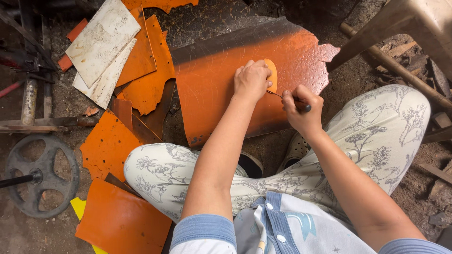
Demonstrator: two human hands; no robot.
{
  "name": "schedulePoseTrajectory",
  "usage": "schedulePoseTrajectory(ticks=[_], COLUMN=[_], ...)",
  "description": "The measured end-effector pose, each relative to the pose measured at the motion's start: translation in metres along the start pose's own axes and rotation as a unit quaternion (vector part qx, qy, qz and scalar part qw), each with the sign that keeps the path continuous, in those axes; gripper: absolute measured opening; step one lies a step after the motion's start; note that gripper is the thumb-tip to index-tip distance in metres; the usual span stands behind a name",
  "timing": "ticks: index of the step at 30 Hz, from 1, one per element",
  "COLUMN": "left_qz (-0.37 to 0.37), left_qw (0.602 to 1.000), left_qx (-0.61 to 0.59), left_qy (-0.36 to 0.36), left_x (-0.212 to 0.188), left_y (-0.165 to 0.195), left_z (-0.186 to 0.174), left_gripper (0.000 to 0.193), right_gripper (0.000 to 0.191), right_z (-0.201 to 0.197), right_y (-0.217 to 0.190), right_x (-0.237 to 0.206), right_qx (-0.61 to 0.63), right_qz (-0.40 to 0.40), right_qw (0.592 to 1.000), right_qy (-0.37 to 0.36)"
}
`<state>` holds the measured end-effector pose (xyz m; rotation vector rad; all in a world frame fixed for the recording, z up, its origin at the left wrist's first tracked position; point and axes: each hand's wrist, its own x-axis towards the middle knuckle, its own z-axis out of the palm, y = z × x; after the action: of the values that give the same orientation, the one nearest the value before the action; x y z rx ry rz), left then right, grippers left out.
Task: The person sits on the floor and uses a small knife to cut a curved shape out of an orange sheet of material. They hold the sheet steady with one hand and carefully trace the outline with the knife, separating the cut piece from the larger sheet.
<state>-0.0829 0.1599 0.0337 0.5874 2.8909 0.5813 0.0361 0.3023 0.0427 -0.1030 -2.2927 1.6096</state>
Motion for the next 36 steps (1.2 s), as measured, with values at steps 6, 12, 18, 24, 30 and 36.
schedulePoseTrajectory(ticks=[6,12,18,24,30,36], left_qz=[-0.023,-0.016,-0.014,0.049,0.079,0.030], left_qw=[1.000,1.000,1.000,0.997,0.993,0.989], left_qx=[0.007,-0.005,-0.003,0.061,0.092,0.140], left_qy=[-0.018,-0.021,-0.013,0.023,0.014,-0.022], left_x=[-0.001,-0.005,-0.006,-0.006,-0.007,0.006], left_y=[0.006,0.008,0.007,0.010,0.034,0.042], left_z=[-0.002,-0.007,-0.006,0.011,0.042,0.070], left_gripper=[0.019,0.019,0.020,0.017,0.018,0.021], right_gripper=[0.033,0.033,0.032,0.026,0.028,0.032], right_z=[-0.003,-0.018,-0.044,-0.071,-0.082,-0.025], right_y=[0.001,0.007,0.024,0.034,0.033,0.025], right_x=[0.009,0.025,0.042,0.070,0.110,0.154], right_qx=[-0.022,-0.023,0.010,0.075,0.082,0.024], right_qz=[-0.009,0.062,0.060,0.120,0.048,0.014], right_qw=[0.999,0.993,0.989,0.985,0.994,0.993], right_qy=[-0.027,-0.097,-0.136,-0.098,-0.047,-0.113])
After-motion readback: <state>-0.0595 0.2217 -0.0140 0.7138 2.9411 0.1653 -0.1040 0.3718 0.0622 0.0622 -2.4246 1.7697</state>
